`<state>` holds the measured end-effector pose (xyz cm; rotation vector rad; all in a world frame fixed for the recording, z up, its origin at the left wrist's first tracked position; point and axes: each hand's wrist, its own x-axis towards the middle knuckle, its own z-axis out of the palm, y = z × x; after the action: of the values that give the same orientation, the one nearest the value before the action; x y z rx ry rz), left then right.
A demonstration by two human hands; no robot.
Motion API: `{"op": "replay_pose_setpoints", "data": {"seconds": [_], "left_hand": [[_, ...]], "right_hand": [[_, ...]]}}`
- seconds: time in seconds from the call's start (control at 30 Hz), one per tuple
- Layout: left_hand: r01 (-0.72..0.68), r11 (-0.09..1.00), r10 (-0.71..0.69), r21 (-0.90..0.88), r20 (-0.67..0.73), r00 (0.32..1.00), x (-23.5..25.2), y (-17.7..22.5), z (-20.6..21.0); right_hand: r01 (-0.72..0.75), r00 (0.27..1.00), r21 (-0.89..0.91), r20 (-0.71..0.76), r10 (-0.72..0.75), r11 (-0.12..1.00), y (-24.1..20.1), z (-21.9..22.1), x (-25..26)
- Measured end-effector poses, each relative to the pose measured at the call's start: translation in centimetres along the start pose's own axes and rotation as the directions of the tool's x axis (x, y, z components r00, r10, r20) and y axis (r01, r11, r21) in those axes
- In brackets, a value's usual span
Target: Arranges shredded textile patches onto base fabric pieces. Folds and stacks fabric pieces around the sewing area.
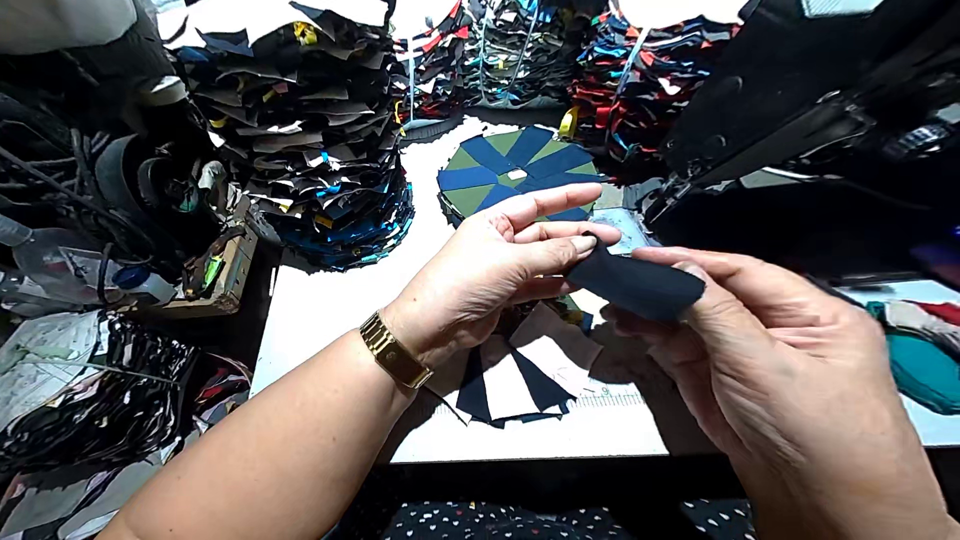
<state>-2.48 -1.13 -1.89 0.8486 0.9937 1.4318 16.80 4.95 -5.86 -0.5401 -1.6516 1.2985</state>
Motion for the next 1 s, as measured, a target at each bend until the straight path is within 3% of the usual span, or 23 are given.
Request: {"op": "replay_pose_setpoints", "data": {"seconds": [0.1,0.17,0.3,0.43,0.7,0.83,0.9,1.0], "left_hand": [[-0.05,0.998,0.049,0.05,0.021,0.999,0.1,-0.2,-0.2],[-0.092,0.993,0.09,0.08,0.032,0.995,0.2,-0.5,-0.3],[-0.145,0.976,0.134,0.16,0.078,0.988,0.3,-0.5,-0.5],[-0.176,0.952,0.147,0.249,0.129,0.981,0.3,-0.2,-0.8],[-0.201,0.882,0.167,0.426,0.116,0.979,0.7,-0.4,-1.1],[-0.28,0.719,0.315,0.635,0.061,0.947,0.8,-0.9,-0.9],[-0.279,0.78,0.277,0.56,0.092,0.957,0.4,-0.8,-0.4],[-0.144,0.904,0.075,0.401,0.182,0.98,-0.3,-0.3,0.5]], "right_hand": [[-0.298,0.953,0.301,0.044,0.299,0.906,-0.8,0.3,-0.1],[-0.349,0.936,0.363,0.082,0.344,0.864,-0.9,0.0,0.0],[-0.125,0.992,0.105,0.005,0.125,0.987,-0.5,-0.4,-0.2],[0.093,0.996,-0.2,0.024,-0.09,0.975,0.1,-1.4,0.1],[0.047,0.999,-0.172,-0.01,-0.049,0.984,0.2,-1.7,0.0],[0.093,0.994,-0.211,-0.043,-0.104,0.973,0.1,-2.1,0.2],[0.134,0.988,-0.287,-0.041,-0.152,0.948,-0.2,-2.0,0.2],[0.177,0.982,-0.417,0.011,-0.189,0.891,-1.1,-1.2,-0.1]]}}
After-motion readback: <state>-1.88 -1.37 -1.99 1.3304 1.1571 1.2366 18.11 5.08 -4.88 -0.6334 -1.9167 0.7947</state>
